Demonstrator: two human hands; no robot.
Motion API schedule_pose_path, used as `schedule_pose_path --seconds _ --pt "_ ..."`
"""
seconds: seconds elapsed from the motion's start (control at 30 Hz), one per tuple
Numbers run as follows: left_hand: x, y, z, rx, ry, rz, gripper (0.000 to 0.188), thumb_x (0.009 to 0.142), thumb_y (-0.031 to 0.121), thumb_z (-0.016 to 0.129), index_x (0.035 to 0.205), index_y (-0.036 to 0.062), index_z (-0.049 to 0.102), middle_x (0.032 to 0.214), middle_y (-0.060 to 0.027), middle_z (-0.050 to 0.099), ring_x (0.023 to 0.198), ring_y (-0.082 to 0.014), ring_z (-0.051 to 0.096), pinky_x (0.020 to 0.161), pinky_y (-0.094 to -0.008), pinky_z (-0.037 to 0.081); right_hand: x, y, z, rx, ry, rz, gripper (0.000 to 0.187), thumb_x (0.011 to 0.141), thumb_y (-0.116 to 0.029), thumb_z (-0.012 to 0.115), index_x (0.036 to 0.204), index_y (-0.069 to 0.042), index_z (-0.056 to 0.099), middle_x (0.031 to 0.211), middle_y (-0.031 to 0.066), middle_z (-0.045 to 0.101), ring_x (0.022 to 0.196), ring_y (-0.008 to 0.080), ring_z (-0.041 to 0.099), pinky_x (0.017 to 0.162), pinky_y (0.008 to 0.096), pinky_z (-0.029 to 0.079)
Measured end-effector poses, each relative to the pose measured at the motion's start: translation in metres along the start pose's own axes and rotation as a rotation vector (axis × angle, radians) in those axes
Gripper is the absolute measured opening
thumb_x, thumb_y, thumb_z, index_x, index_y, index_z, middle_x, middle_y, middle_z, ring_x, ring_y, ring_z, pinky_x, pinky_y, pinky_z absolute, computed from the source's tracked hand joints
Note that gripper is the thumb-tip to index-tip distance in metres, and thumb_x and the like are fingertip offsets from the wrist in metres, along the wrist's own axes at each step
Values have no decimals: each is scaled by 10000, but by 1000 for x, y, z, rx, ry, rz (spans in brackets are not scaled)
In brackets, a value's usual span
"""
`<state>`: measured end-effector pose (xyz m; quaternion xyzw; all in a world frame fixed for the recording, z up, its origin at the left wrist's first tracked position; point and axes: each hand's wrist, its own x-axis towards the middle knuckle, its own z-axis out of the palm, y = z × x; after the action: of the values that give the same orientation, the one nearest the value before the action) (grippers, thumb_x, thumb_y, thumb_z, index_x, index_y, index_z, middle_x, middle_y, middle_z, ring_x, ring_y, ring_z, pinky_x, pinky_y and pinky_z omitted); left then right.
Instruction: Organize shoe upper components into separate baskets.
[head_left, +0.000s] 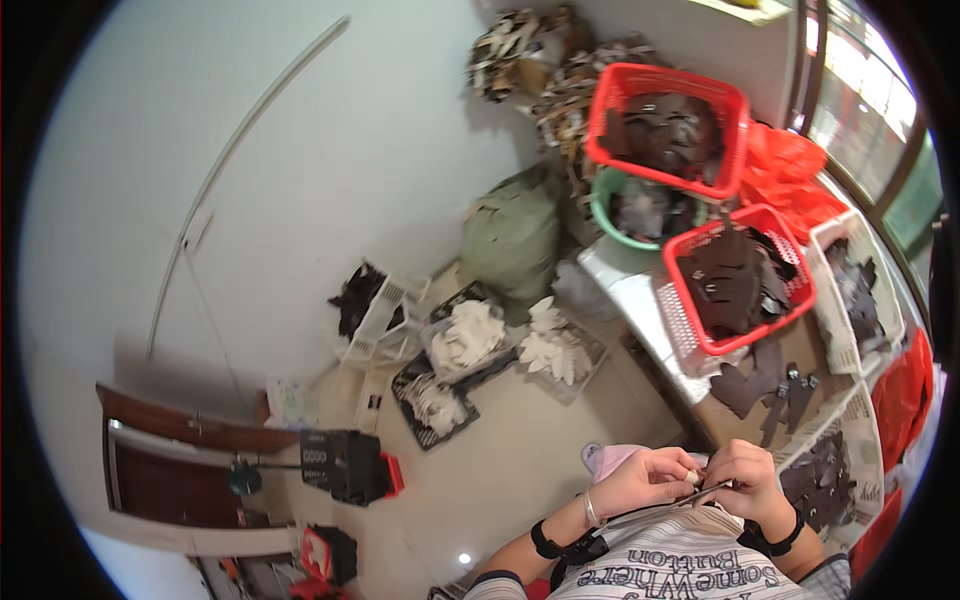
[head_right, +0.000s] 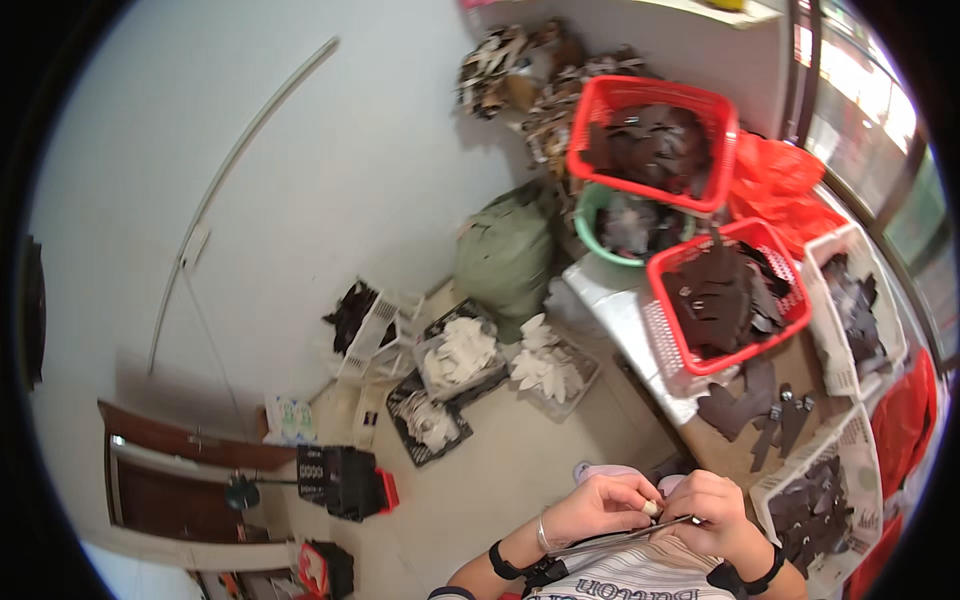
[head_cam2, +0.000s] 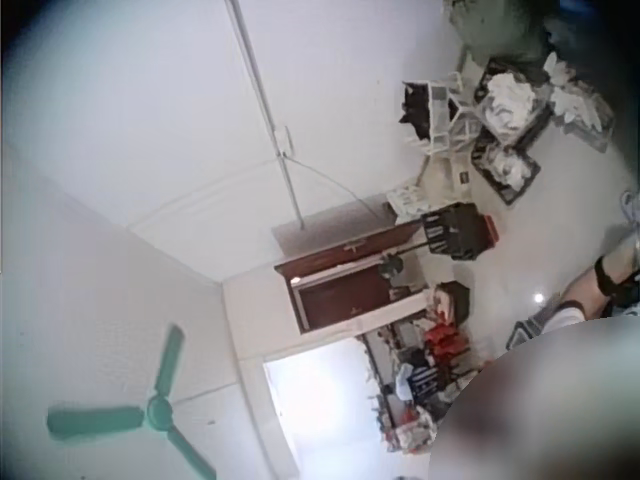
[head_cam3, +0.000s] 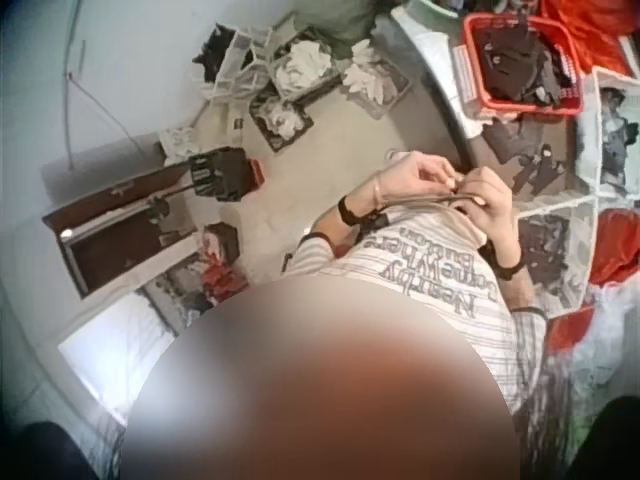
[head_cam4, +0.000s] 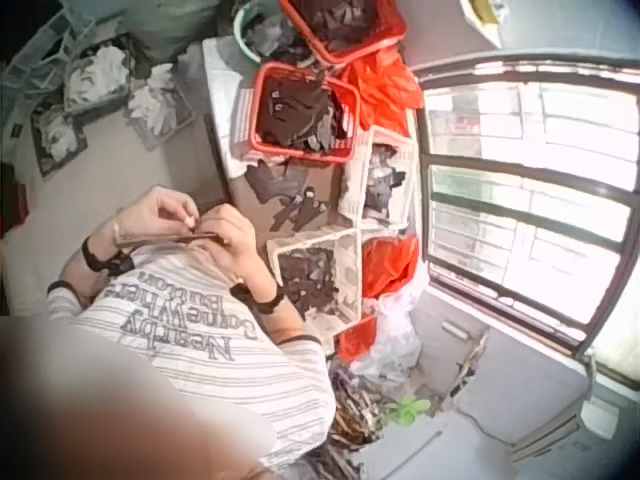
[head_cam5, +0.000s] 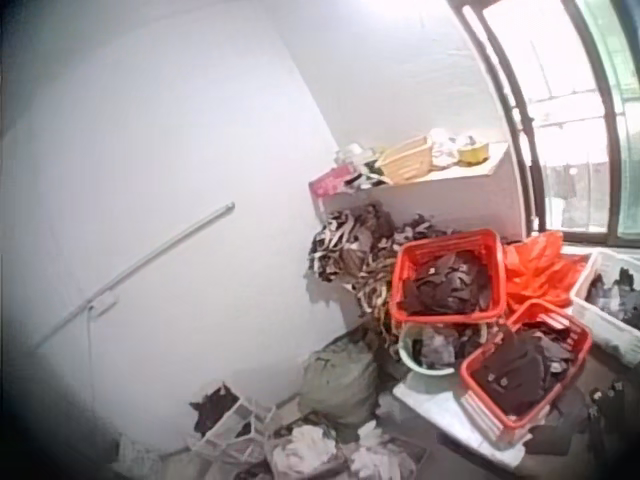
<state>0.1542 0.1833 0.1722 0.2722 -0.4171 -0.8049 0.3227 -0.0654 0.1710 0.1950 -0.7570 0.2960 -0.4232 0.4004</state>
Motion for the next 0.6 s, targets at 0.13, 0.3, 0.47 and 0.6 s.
schedule_pose_path --seconds 0.13,0.3,0.47,0.6 --pt "-83 18 -32 82 217 126 167 867 -34 682 1022 1 732 1071 -68 632 1007 -150 596 879 -269 482 56 -10 69 121 -190 -87 262 637 -111 864 821 -62 684 786 51 671 717 247 642 645 339 518" --pt "-191 15 -56 53 477 258 178 877 -2 688 1052 -6 720 1086 -67 639 1000 -130 593 875 -252 474 107 -33 168 339 -510 -143 287 637 -111 881 844 -46 693 798 61 670 754 245 649 657 337 513" --pt "-267 4 -50 99 834 396 151 911 52 675 1041 -11 718 1056 -54 654 919 -94 602 779 -213 473 130 -43 255 463 -734 -132 260 650 -109 885 805 -43 687 797 65 678 727 220 651 644 325 508" --pt "-315 -27 -31 155 1092 343 160 909 25 669 1054 -28 715 1025 -101 666 948 -144 629 806 -245 490 144 -75 307 490 -960 -290 245 661 -104 877 813 -49 693 811 71 684 741 226 664 636 318 515"
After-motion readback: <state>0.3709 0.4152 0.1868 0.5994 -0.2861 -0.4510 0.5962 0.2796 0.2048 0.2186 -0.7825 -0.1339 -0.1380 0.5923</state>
